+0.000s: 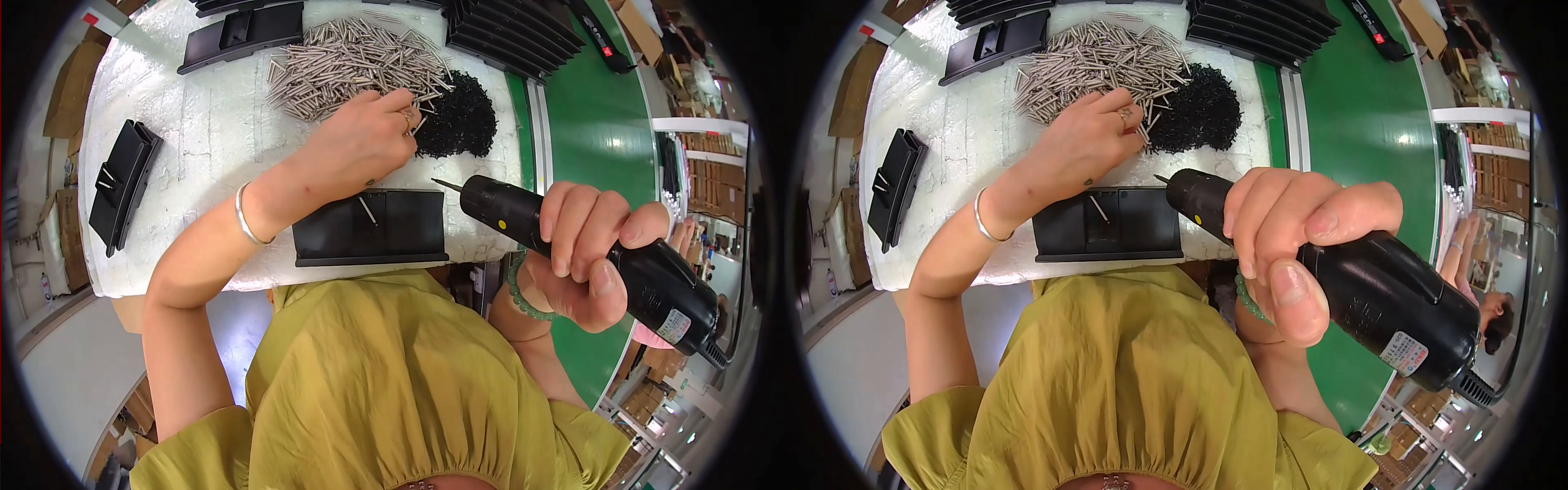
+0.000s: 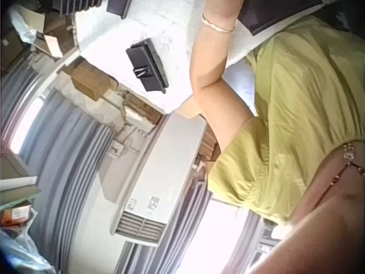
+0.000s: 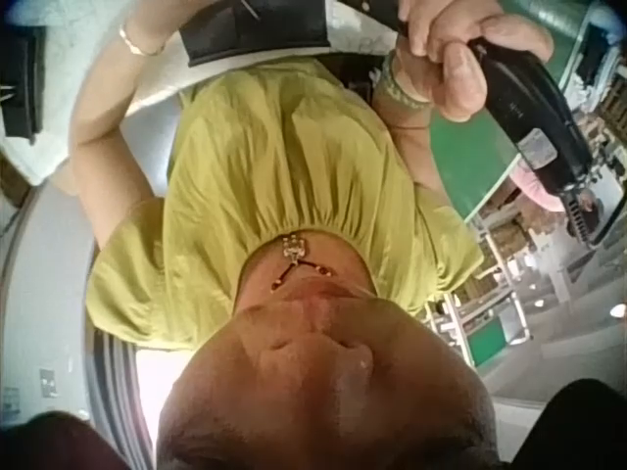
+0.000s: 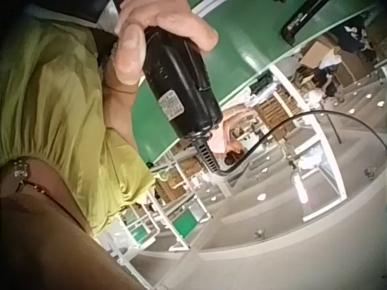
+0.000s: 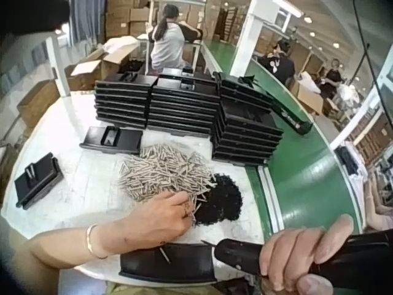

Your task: Assembling black plastic components using an electric screwdriver to fasten screws.

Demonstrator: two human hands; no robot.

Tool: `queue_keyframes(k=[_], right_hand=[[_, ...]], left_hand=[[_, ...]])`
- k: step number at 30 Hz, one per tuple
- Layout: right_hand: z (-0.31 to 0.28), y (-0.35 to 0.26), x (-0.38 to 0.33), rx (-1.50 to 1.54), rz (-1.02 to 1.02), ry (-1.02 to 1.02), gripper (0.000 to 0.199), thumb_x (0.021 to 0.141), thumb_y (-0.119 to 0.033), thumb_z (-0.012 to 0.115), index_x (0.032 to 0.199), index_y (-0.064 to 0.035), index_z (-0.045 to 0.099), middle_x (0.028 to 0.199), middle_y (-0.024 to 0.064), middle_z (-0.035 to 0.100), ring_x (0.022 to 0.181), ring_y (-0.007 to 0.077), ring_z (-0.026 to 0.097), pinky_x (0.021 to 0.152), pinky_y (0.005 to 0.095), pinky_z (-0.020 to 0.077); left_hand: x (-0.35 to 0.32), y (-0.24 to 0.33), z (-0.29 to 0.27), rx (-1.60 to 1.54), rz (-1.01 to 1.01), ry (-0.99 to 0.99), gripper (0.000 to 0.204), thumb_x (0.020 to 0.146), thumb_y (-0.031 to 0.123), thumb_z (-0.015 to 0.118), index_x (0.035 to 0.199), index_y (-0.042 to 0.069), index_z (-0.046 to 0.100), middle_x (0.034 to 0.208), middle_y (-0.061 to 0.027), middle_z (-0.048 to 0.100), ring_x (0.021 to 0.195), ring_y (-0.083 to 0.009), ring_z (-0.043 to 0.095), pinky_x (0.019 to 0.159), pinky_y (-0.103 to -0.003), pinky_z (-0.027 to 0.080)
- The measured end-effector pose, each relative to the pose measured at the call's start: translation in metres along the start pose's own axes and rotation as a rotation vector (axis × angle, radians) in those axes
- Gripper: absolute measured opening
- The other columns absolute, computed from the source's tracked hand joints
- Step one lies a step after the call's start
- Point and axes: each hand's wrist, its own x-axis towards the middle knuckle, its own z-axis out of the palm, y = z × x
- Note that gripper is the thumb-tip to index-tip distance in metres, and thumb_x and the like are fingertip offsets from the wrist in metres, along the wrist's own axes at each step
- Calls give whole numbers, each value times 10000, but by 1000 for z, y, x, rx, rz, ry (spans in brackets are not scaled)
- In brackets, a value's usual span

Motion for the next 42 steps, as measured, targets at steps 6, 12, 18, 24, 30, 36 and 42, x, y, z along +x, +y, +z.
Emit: queue_keyframes(k=[6,12,18,24,30,36,42], right_hand=[[1,-2,-1,-14,1,33,297,780,-70,597,994,-105,393,619,14,472,496,135,455,568,318,389],[9,-1,1,-38,71,20,258,747,-86,552,973,-111,428,618,-39,459,520,80,437,603,261,368],[18,7,-1,-49,136,-32,275,743,-93,590,965,-123,430,621,-36,491,505,80,471,566,247,389],[22,15,-3,-75,190,-86,295,748,-106,616,977,-138,432,629,-41,507,493,83,481,557,247,394],[21,18,0,-81,181,-143,306,748,-97,601,989,-135,417,629,-32,505,493,92,480,558,259,398],[24,24,-1,-88,174,-123,300,742,-93,585,977,-123,401,627,-17,495,494,103,477,564,275,403],[28,30,2,-71,220,-171,306,732,-81,601,955,-129,397,625,-14,489,488,111,474,548,285,403]], left_hand=[[6,-4,-2,6,56,-130,102,650,33,616,747,41,587,726,-39,533,825,-191,535,592,-295,472],[-35,24,-26,-681,-497,211,80,701,28,678,746,56,617,743,-75,597,766,-216,596,604,-295,493],[-62,50,-15,-530,-495,321,184,635,-7,718,793,69,660,759,-32,612,740,-215,568,615,-308,477],[-66,50,-9,-488,-509,354,174,615,-6,721,756,78,660,751,-13,609,708,-204,545,592,-302,469],[-65,49,-5,-492,-511,375,155,623,3,721,738,82,653,726,-8,600,675,-207,529,569,-303,460],[-63,50,-3,-504,-518,378,133,631,24,720,721,88,645,706,-5,589,657,-210,516,559,-306,456],[-68,53,-3,-476,-542,374,116,634,43,711,705,98,638,708,3,584,665,-206,521,561,-308,462]])
